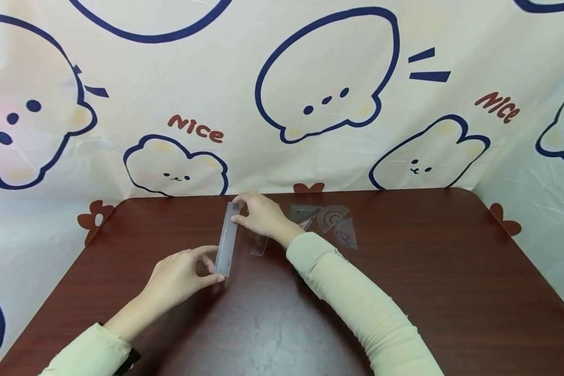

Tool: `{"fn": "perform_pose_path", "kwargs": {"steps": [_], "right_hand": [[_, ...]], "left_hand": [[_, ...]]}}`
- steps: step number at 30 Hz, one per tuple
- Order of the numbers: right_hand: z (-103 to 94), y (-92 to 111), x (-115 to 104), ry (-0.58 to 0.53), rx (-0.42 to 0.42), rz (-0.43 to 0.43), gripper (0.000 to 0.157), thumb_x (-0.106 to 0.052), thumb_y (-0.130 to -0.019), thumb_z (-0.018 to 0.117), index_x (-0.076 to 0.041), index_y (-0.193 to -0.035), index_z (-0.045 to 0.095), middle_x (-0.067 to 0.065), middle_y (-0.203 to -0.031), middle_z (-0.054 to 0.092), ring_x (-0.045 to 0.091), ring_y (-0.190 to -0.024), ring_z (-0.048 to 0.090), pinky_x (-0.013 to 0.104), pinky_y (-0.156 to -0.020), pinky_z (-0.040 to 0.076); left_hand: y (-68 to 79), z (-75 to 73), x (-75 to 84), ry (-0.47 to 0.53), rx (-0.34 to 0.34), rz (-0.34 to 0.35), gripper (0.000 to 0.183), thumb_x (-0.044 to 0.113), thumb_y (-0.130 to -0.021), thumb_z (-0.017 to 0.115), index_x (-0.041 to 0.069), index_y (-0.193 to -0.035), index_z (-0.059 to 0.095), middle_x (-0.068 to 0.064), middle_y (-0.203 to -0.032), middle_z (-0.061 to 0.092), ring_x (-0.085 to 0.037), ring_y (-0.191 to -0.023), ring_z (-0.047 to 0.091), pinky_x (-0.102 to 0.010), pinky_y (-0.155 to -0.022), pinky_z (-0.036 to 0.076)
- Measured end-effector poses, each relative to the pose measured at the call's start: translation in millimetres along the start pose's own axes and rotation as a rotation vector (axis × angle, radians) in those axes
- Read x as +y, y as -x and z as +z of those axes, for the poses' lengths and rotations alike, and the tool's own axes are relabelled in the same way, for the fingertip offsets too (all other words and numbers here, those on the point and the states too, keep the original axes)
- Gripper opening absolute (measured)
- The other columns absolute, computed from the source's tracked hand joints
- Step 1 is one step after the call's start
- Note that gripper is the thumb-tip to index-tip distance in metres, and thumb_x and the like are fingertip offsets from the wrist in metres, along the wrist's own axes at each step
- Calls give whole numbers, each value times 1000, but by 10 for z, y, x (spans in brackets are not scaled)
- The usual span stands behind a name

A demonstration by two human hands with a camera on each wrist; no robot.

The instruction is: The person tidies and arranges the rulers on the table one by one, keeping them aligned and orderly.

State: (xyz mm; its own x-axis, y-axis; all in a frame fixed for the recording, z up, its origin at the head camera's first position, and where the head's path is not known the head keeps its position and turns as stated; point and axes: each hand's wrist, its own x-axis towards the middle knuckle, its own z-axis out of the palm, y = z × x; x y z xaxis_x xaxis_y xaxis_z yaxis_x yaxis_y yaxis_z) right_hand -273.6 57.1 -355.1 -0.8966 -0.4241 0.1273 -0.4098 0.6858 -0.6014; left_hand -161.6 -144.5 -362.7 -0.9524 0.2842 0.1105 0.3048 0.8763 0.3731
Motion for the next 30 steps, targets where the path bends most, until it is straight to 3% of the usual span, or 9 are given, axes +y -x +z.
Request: {"fn": "perform_pose_path", "kwargs": {"steps": [15, 30], "right_hand": [[191, 71, -87, 17, -11, -58, 41, -31, -93, 72, -14, -129, 63, 0, -112, 62, 13, -96, 58, 30, -82, 48], [388, 102, -222, 73, -55, -85, 40, -33, -94, 70, -14, -128, 64, -1, -112, 63, 11, -95, 59, 27, -81, 49]], "left_hand": [[237, -52, -106, -3, -16, -8, 55, 35, -74, 87, 18, -123, 68, 30, -69, 57, 1, -60, 47, -30, -61, 44], [453, -85, -247, -25, -36, -58, 57, 33, -72, 88, 18, -124, 69, 30, -69, 55, 0, -55, 42, -31, -58, 42]]}}
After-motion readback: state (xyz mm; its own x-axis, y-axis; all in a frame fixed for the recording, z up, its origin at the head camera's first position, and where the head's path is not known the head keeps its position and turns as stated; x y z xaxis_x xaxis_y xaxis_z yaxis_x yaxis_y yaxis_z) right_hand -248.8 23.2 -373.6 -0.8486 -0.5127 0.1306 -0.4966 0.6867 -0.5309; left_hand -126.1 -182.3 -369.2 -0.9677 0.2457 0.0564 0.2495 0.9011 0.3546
